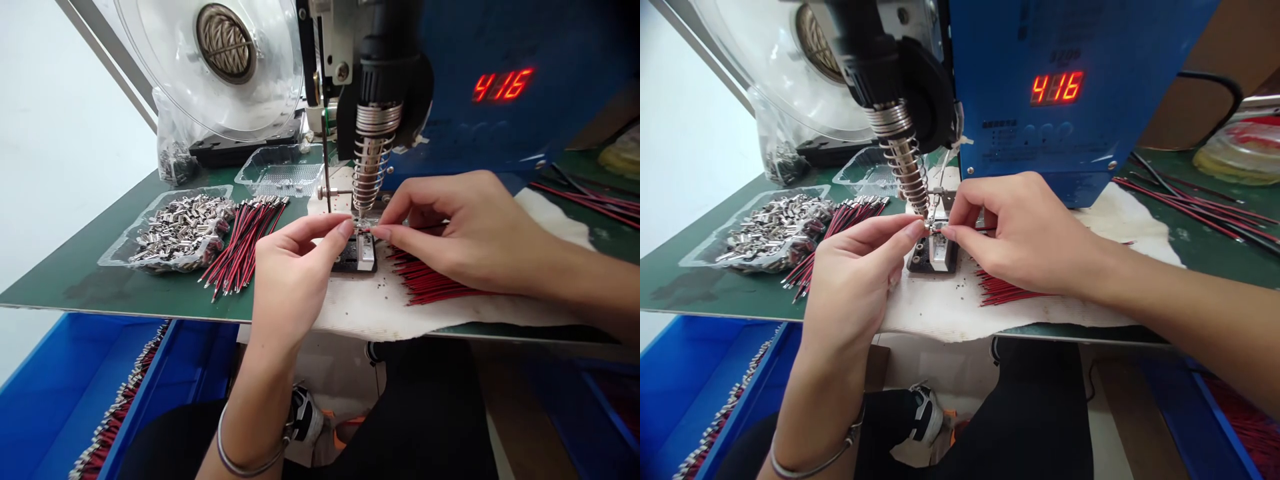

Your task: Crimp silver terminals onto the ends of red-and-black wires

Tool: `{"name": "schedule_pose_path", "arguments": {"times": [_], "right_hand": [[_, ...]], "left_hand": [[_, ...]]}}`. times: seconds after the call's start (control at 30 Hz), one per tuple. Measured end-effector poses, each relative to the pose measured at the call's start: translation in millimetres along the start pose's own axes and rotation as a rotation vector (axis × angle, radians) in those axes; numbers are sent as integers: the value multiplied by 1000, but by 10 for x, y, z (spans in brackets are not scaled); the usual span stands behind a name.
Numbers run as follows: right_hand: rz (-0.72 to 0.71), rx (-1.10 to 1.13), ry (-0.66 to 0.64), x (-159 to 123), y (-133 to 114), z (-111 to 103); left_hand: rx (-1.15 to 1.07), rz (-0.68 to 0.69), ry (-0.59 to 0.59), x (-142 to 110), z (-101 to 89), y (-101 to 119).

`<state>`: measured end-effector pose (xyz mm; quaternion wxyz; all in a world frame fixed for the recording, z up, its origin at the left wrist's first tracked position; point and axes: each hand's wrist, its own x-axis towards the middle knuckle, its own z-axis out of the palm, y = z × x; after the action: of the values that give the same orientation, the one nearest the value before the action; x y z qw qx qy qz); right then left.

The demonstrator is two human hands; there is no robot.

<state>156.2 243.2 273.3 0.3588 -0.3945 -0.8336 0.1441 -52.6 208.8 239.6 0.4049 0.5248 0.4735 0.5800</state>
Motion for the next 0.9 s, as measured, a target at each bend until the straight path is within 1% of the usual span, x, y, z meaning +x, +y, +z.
{"name": "schedule_pose_path", "arguments": {"times": [0.2, 0.57, 0.9], "right_hand": [[-12, 1, 12, -5, 22, 7], [44, -29, 45, 0, -58, 15], [81, 4, 45, -2, -71, 35]], "left_hand": [[39, -7, 25, 1, 18, 17], [55, -9, 33, 0, 22, 34], [72, 1, 48, -10, 12, 2]]}}
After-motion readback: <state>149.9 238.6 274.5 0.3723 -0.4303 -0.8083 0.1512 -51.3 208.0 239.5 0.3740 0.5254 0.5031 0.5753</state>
